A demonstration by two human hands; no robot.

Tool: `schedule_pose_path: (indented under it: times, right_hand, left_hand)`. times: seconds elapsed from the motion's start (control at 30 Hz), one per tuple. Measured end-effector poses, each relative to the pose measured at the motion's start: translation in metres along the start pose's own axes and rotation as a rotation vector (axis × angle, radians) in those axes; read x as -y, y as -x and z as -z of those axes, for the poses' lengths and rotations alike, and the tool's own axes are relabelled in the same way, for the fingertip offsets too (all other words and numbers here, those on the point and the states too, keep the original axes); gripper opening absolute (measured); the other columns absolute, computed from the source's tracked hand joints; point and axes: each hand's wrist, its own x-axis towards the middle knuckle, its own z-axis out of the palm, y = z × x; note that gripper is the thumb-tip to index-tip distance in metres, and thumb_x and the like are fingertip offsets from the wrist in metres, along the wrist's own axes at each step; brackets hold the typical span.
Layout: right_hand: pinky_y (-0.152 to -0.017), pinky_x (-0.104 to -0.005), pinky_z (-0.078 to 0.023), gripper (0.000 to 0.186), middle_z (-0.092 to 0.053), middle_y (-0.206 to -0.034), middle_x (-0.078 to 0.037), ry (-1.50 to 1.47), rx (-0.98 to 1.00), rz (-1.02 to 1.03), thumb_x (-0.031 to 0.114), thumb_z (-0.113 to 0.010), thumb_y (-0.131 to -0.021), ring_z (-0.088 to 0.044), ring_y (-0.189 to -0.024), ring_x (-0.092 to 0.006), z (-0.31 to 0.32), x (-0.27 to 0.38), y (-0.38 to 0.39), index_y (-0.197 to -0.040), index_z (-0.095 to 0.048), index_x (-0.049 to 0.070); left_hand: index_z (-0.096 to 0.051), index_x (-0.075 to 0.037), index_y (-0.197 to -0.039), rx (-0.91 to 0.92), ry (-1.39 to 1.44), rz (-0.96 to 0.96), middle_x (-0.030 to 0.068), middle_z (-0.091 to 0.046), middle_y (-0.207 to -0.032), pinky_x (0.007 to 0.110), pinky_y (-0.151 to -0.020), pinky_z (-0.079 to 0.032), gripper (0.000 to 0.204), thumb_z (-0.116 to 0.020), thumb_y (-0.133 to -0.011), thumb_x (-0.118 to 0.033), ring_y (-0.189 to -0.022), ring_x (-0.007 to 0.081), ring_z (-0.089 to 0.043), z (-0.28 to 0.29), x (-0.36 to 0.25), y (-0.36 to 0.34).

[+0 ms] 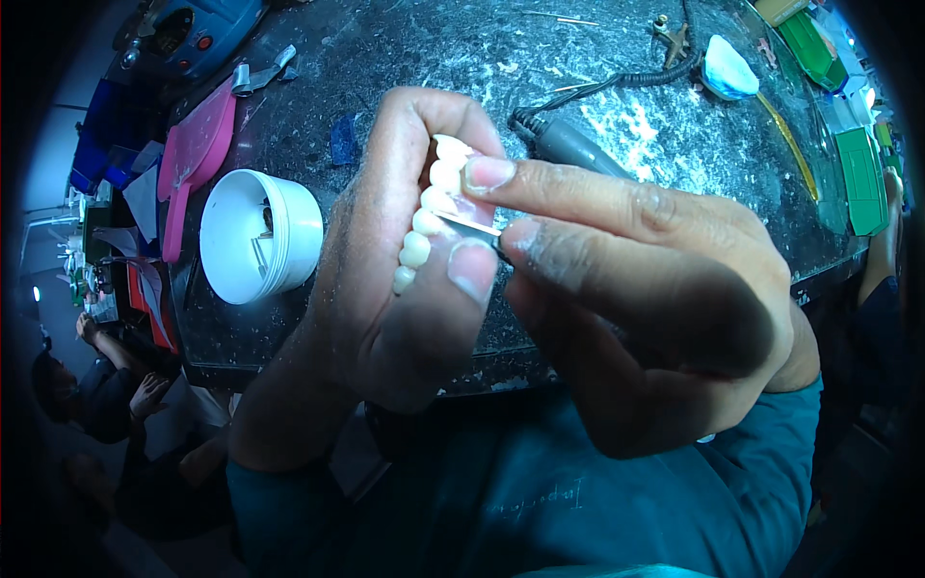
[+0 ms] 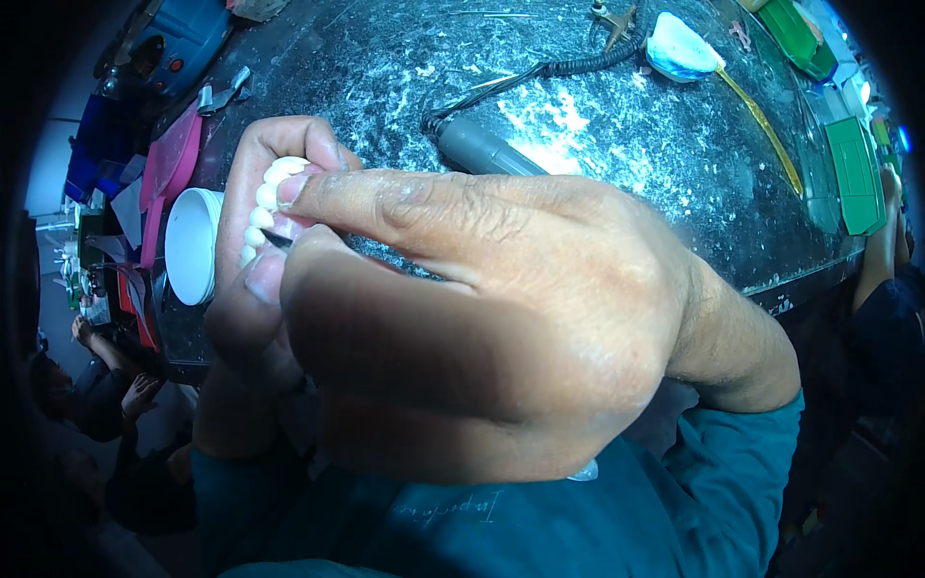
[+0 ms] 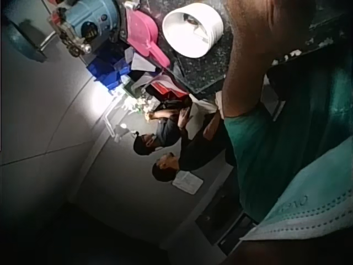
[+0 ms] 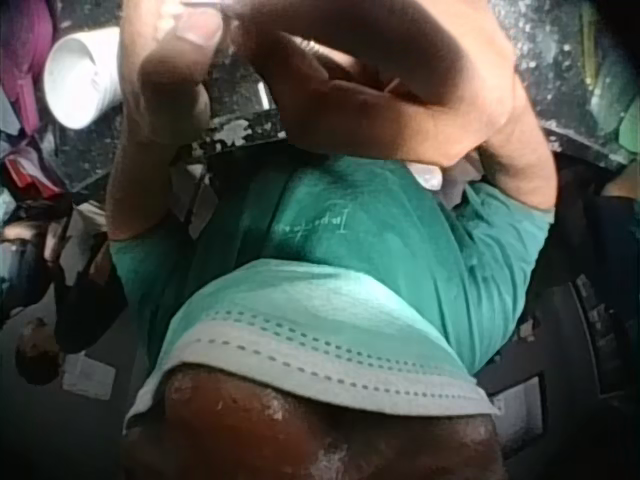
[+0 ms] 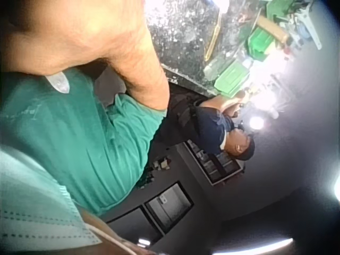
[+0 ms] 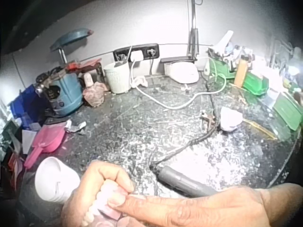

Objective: The person scrapes and carves around the teeth of a denture using a small metal carving tool.

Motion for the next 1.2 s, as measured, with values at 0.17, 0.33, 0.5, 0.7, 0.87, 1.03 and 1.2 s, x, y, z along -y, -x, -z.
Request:
schedule_pose_path:
  times: [0.17, 0.33, 0.5, 0.7, 0.87, 1.03, 1.2]
  right_hand:
    - [-0.081, -0.0489, -0.058, 0.027, -0.058, -0.100, -0.024, -0.100, -0.006, 0.151, -0.013, -0.068, -0.073, -0.063, -0.097, -0.0461, 0.003, -0.007, 0.004, -0.096, -0.057, -0.006]
    - [-0.081, -0.0525, -0.057, 0.028, -0.054, -0.101, -0.020, -0.259, -0.252, 0.146, -0.008, -0.072, -0.070, -0.064, -0.095, -0.0459, -0.017, -0.021, 0.017, -0.094, -0.058, -0.004]
    - [-0.079, -0.0507, -0.058, 0.028, -0.056, -0.100, -0.020, -0.203, -0.278, -0.003, -0.008, -0.073, -0.069, -0.064, -0.095, -0.0448, -0.020, -0.007, 0.014, -0.092, -0.058, -0.003]
    - [-0.077, -0.0487, -0.059, 0.028, -0.058, -0.096, -0.019, -0.191, -0.185, -0.072, -0.008, -0.074, -0.068, -0.065, -0.094, -0.0433, -0.008, 0.006, 0.005, -0.090, -0.057, -0.002]
    - [-0.075, -0.0482, -0.059, 0.028, -0.060, -0.094, -0.019, -0.131, -0.125, -0.093, -0.008, -0.076, -0.066, -0.066, -0.092, -0.0418, -0.008, 0.002, 0.005, -0.086, -0.057, -0.002]
    - [-0.075, -0.0481, -0.059, 0.028, -0.062, -0.093, -0.019, -0.120, -0.254, -0.156, -0.009, -0.078, -0.063, -0.067, -0.090, -0.0406, -0.017, 0.002, 0.012, -0.082, -0.058, -0.002]
    - [-0.075, -0.0432, -0.059, 0.025, -0.065, -0.089, -0.021, 0.014, -0.064, -0.068, -0.013, -0.075, -0.065, -0.068, -0.088, -0.0377, -0.004, 0.005, 0.001, -0.084, -0.060, -0.006]
  left_hand:
    - [-0.037, 0.000, -0.116, -0.055, 0.004, -0.069, 0.0100, -0.044, -0.100, 0.029, -0.080, -0.041, 0.075, -0.064, -0.064, -0.047, -0.089, 0.0152, -0.048, -0.008, -0.003, 0.002]
    - [-0.035, 0.000, -0.118, -0.130, 0.071, -0.088, 0.0109, -0.041, -0.104, 0.031, -0.084, -0.038, 0.084, -0.068, -0.062, -0.053, -0.092, 0.0162, -0.045, -0.011, -0.001, 0.002]
    - [-0.035, 0.000, -0.118, -0.126, 0.031, -0.120, 0.0105, -0.040, -0.103, 0.031, -0.085, -0.037, 0.086, -0.069, -0.062, -0.056, -0.093, 0.0155, -0.045, -0.009, 0.000, 0.000]
    - [-0.036, 0.000, -0.117, -0.131, -0.005, -0.135, 0.0098, -0.041, -0.103, 0.030, -0.084, -0.036, 0.087, -0.069, -0.063, -0.059, -0.092, 0.0150, -0.044, -0.008, 0.004, -0.001]
    - [-0.036, 0.000, -0.117, -0.146, -0.010, -0.128, 0.0100, -0.041, -0.103, 0.030, -0.083, -0.036, 0.086, -0.068, -0.064, -0.059, -0.090, 0.0149, -0.044, -0.009, 0.000, 0.002]
    - [-0.036, 0.002, -0.116, -0.041, 0.001, -0.142, 0.0100, -0.043, -0.100, 0.031, -0.082, -0.038, 0.074, -0.061, -0.065, -0.045, -0.089, 0.0153, -0.045, -0.002, 0.005, -0.004]
    - [-0.036, 0.002, -0.115, -0.015, 0.051, -0.109, 0.0106, -0.046, -0.099, 0.030, -0.080, -0.041, 0.070, -0.058, -0.065, -0.042, -0.087, 0.0157, -0.047, 0.001, 0.008, -0.003]
